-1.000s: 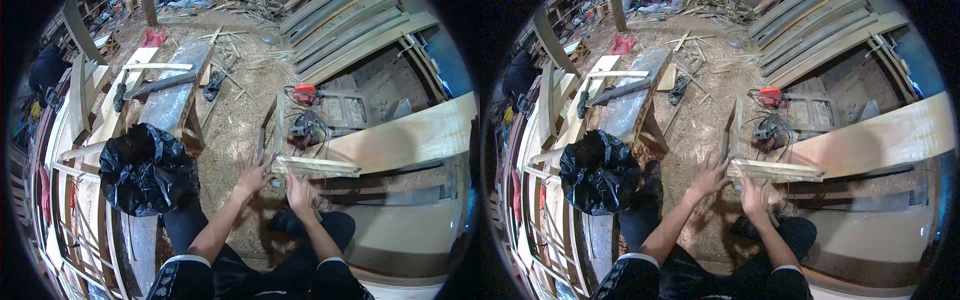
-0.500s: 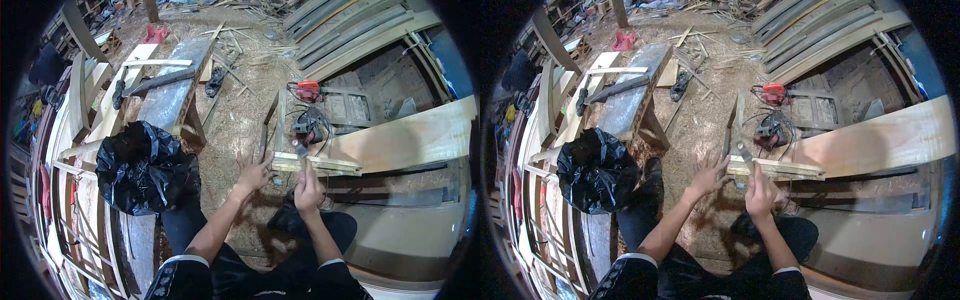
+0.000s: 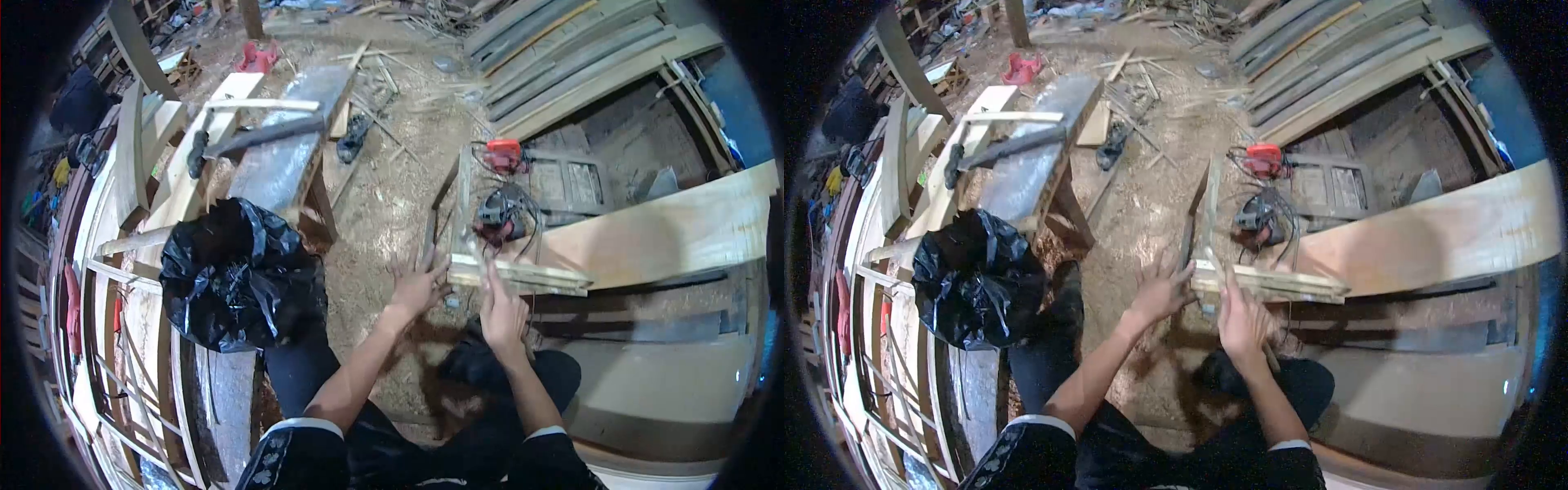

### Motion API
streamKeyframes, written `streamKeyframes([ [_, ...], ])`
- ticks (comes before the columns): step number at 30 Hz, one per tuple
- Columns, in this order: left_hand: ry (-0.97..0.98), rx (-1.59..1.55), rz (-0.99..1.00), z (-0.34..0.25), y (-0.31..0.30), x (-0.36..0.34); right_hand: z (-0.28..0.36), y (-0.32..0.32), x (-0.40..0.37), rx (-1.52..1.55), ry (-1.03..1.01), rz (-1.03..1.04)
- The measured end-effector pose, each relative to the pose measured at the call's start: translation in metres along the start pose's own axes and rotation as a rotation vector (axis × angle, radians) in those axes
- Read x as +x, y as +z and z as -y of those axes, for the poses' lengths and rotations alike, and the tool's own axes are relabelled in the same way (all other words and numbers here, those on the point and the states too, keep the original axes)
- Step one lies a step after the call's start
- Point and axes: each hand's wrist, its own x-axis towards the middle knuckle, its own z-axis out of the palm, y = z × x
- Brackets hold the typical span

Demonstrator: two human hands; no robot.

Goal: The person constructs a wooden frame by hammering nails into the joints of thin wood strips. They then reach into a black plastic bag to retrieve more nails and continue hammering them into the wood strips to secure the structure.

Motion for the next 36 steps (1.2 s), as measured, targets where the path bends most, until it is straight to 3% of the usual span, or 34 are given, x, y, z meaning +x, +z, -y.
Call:
streamKeyframes([
  [2,0.009,-0.037,-0.011,-0.001,0.012,-0.001,0.014,-0.018,-0.005,0.255,-0.034,-0.268],
  [4,0.022,-0.041,-0.051,0.005,0.010,0.000,-0.005,0.010,-0.018,0.303,-0.040,-0.289],
  [6,0.056,0.033,-0.066,0.003,0.010,-0.001,-0.021,0.021,-0.031,0.059,0.119,0.104],
  [7,0.053,0.031,-0.093,0.005,0.007,0.007,-0.023,0.015,-0.029,0.115,0.040,-0.044],
  [8,0.051,-0.035,-0.089,0.008,0.004,0.013,-0.027,0.015,-0.019,0.113,0.021,-0.051],
  [10,0.053,-0.119,-0.009,0.002,0.022,-0.006,0.002,-0.018,-0.015,0.349,0.081,-0.242],
  [12,0.072,-0.030,-0.086,0.007,0.016,-0.001,0.001,-0.008,-0.015,0.392,0.054,-0.371],
  [14,0.058,-0.012,-0.072,0.001,0.008,-0.004,-0.009,0.007,-0.028,0.065,0.119,0.198],
  [16,0.086,0.019,-0.048,0.001,0.006,-0.003,-0.013,0.013,-0.024,0.007,0.084,0.197],
  [18,0.084,0.028,-0.085,0.007,0.007,0.005,-0.013,0.008,-0.021,0.158,0.005,-0.140],
  [19,0.098,0.030,-0.082,0.007,0.017,-0.003,0.006,-0.017,-0.011,0.211,0.038,-0.202],
  [20,0.099,0.027,-0.069,0.006,0.021,-0.007,0.006,-0.016,-0.008,0.209,-0.063,-0.375],
  [22,0.067,0.060,-0.027,0.006,0.017,0.001,-0.009,0.012,-0.032,0.236,0.008,-0.157],
  [25,0.094,0.083,-0.074,0.003,0.023,0.003,-0.015,0.011,-0.040,0.120,0.010,-0.011],
  [26,0.094,0.113,-0.114,0.004,0.026,0.007,-0.019,0.014,-0.028,0.119,-0.013,-0.019],
  [27,0.072,-0.110,0.001,0.000,0.012,0.002,-0.017,0.007,-0.027,0.158,-0.016,-0.126],
  [30,0.071,-0.003,-0.039,-0.006,0.006,0.000,-0.015,0.000,-0.017,0.324,0.061,-0.309],
  [32,0.087,0.017,-0.039,-0.009,-0.005,0.002,-0.035,0.018,-0.011,0.401,0.122,-0.247],
  [33,0.106,-0.004,-0.116,-0.009,-0.007,0.003,-0.043,0.015,-0.009,0.491,0.221,-0.069],
  [36,0.153,-0.043,-0.218,-0.005,-0.003,0.009,-0.061,0.028,-0.012,0.462,0.253,-0.004],
])
